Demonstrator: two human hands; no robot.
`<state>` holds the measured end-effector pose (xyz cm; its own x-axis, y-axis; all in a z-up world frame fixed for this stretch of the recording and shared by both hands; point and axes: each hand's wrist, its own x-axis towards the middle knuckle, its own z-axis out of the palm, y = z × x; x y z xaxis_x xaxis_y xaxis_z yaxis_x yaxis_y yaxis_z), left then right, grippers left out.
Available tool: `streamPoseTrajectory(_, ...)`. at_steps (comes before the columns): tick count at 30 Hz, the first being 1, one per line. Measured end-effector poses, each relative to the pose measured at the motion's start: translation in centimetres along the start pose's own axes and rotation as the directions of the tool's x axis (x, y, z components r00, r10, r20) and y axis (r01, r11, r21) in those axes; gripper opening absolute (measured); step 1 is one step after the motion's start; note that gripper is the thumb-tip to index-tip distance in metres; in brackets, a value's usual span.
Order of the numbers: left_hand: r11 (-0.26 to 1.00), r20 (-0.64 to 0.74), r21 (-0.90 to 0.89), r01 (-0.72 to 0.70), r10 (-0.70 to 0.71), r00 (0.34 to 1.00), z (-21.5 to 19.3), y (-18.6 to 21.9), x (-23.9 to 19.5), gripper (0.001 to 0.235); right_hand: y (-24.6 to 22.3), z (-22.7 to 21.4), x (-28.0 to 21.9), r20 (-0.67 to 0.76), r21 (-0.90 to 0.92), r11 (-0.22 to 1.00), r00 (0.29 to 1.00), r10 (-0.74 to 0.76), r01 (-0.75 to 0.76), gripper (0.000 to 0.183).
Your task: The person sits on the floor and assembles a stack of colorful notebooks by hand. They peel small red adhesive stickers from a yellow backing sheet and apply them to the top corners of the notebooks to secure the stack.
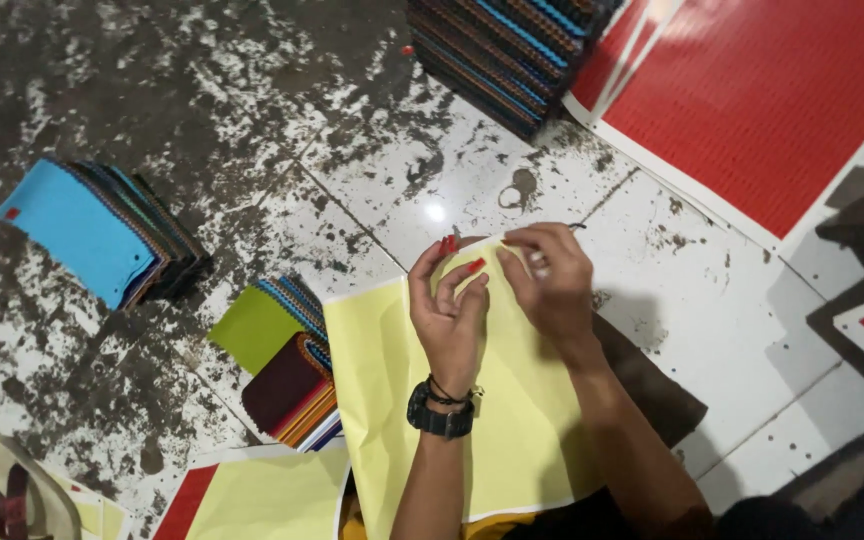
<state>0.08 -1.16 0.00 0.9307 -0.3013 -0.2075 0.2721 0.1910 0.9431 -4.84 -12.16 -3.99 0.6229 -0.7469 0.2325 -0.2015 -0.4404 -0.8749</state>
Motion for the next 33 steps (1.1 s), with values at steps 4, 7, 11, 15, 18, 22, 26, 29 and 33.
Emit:
streamPoseTrajectory(4, 0.975, -0.008, -0.213, -0.069, 0.069, 0.998, -1.5, 0.7, -0.2, 0.073, -2.7, -2.3, -1.8, 0.296, 0.422, 0.825, 0.917, 0.267, -0.376, 0.027)
streamPoseTrajectory(7, 0.968, -0.066, -0.214, -0.134, 0.123, 0.990, -1.7, 2.3, -0.8, 0.076, -3.6, -1.7, -2.9, 0.463, 0.428, 0.829, 0.875, 0.141, -0.360, 0.035)
streamPoseTrajectory(11, 0.968, -0.104, -0.176, -0.181, 0.164, 0.981, -4.1, 5.4, -1.9, 0.074, -8.1, -0.9, -2.1, 0.411, 0.347, 0.887, 0.899, 0.149, -0.306, 0.045)
streamPoseTrajectory(15, 0.961, -0.073, -0.104, -0.255, 0.248, 0.966, -9.2, 8.6, -3.4, 0.041, -11.8, 0.1, -0.2, 0.454, 0.313, 0.932, 0.834, -0.314, 0.181, 0.025)
streamPoseTrajectory(18, 0.934, -0.044, 0.145, -0.327, 0.336, 0.941, -12.8, 11.3, -5.0, 0.041, -16.0, 1.4, -0.3, 0.580, 0.366, 0.893, 0.687, -0.438, 0.261, 0.012)
streamPoseTrajectory(22, 0.925, -0.070, 0.212, -0.316, 0.337, 0.939, -15.3, 13.2, -6.7, 0.044, -18.7, 3.3, -1.3, 0.684, 0.394, 0.874, 0.545, -0.486, 0.286, 0.010)
streamPoseTrajectory(26, 0.942, -0.091, 0.172, -0.288, 0.306, 0.948, -17.7, 12.5, -6.9, 0.039, -19.5, 5.3, -2.1, 0.744, 0.358, 0.878, 0.472, -0.473, 0.316, 0.008)
streamPoseTrajectory(29, 0.950, -0.122, 0.201, -0.237, 0.265, 0.957, -19.3, 12.4, -6.8, 0.042, -18.3, 7.6, -2.4, 0.753, 0.332, 0.872, 0.456, -0.475, 0.361, 0.006)
streamPoseTrajectory(33, 0.747, -0.265, 0.625, -0.225, 0.475, 0.839, -21.6, 9.2, -4.5, 0.066, -18.7, 13.4, -1.1, 0.772, 0.273, 0.846, 0.420, -0.476, 0.457, 0.012)
